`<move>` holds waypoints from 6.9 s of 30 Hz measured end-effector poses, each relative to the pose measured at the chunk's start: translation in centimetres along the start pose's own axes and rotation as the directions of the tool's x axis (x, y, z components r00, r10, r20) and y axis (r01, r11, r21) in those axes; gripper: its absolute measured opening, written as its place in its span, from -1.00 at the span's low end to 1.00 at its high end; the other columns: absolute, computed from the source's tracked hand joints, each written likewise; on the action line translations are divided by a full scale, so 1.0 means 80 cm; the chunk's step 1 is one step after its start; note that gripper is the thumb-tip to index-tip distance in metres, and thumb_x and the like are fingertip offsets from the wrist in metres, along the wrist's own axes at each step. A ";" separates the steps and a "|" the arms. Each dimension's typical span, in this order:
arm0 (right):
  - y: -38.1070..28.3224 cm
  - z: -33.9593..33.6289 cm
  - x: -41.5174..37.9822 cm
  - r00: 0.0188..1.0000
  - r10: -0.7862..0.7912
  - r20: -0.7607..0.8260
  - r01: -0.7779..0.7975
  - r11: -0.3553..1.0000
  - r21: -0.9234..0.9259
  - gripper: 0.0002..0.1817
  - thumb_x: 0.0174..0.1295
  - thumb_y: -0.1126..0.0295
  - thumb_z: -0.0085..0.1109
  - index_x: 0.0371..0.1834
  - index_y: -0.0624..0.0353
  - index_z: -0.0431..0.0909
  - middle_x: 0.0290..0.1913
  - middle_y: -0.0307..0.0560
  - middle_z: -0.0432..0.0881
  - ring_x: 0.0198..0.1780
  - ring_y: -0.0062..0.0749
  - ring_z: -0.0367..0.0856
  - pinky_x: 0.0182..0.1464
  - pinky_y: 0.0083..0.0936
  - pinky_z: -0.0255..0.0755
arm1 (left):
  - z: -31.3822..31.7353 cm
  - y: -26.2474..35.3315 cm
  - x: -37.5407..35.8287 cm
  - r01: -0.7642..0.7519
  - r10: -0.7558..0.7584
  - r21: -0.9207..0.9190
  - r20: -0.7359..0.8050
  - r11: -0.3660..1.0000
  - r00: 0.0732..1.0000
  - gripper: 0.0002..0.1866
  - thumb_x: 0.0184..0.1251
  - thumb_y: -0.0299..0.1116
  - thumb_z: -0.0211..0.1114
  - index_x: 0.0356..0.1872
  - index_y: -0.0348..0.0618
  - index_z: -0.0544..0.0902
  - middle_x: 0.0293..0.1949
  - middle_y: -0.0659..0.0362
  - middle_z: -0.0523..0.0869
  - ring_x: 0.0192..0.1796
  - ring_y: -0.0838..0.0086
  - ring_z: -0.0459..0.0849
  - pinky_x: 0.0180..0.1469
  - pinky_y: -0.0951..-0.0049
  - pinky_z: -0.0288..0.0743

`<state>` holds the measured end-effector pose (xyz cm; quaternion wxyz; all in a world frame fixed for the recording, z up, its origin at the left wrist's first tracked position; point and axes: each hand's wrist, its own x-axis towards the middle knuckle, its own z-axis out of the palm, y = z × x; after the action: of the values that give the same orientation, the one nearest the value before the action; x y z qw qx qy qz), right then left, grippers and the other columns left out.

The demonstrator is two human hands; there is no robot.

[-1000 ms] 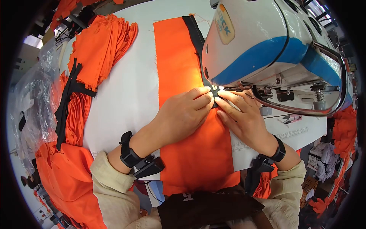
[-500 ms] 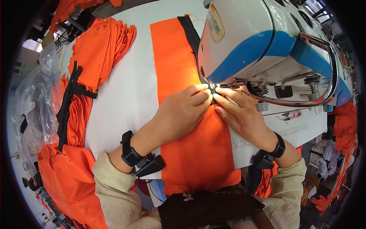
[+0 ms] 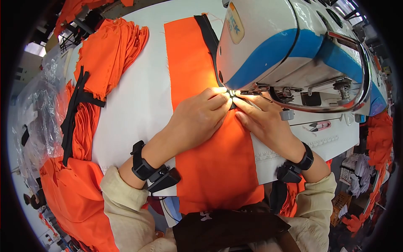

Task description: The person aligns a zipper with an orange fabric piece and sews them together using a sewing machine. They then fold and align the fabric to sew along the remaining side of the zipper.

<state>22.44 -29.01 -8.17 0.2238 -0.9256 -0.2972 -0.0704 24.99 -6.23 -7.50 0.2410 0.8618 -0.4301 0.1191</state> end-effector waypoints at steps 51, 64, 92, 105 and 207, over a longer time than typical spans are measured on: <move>0.003 0.005 0.000 0.998 -0.025 -0.050 0.029 0.995 0.095 -0.71 0.31 0.44 0.21 0.07 0.25 0.58 -0.14 -0.02 0.59 -0.14 -0.18 0.58 -0.08 -0.38 0.47 | -0.003 -0.001 -0.004 -0.009 0.026 0.113 -0.154 0.994 0.988 -0.75 0.03 -0.47 0.40 -0.22 -0.21 0.64 -0.17 0.17 0.60 -0.05 0.28 0.59 0.10 0.25 0.45; -0.007 -0.001 0.001 0.989 0.129 0.070 -0.145 0.924 0.354 -0.66 0.35 0.46 0.18 0.17 0.28 0.52 -0.06 0.09 0.60 -0.05 -0.07 0.58 0.03 -0.34 0.46 | -0.001 0.017 -0.017 -0.060 0.059 0.113 0.005 0.992 0.998 -0.67 0.16 -0.45 0.18 -0.05 -0.41 0.60 0.03 -0.02 0.60 0.08 0.20 0.57 0.17 0.29 0.47; 0.016 0.021 -0.026 0.945 0.259 0.201 -0.315 0.886 0.340 -0.62 -0.02 0.23 0.42 -0.13 0.11 0.65 -0.22 -0.05 0.69 -0.13 -0.12 0.63 -0.03 -0.27 0.46 | 0.006 0.040 -0.015 -0.024 0.017 0.300 0.029 0.954 0.999 -0.61 0.11 -0.47 0.21 0.00 -0.40 0.64 -0.03 0.02 0.62 0.09 0.24 0.57 0.15 0.31 0.48; 0.024 0.049 -0.038 0.956 0.210 0.205 -0.254 0.942 0.221 -0.64 0.48 0.37 0.01 0.22 0.38 0.46 -0.03 0.21 0.66 -0.02 -0.11 0.65 0.08 -0.40 0.48 | 0.003 0.042 -0.012 0.010 -0.019 0.264 0.034 0.964 0.999 -0.63 0.08 -0.49 0.22 -0.04 -0.40 0.65 -0.07 0.05 0.62 0.09 0.25 0.57 0.13 0.31 0.50; -0.173 -0.115 0.025 0.960 0.109 0.256 -0.269 0.597 0.756 -0.67 0.43 0.15 0.16 -0.25 0.25 0.63 -0.47 -0.44 0.52 -0.40 -0.82 0.36 -0.36 -0.72 0.30 | -0.149 0.234 -0.114 0.260 -0.306 -0.579 0.020 0.773 0.952 -0.48 0.08 -0.31 0.48 0.04 -0.34 0.53 -0.19 0.06 0.58 -0.08 0.27 0.60 0.00 0.40 0.49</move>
<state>16.05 -22.18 5.72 0.5829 -0.7630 -0.2169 0.1760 4.60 -3.42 4.82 0.5207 0.7983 -0.3018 -0.0214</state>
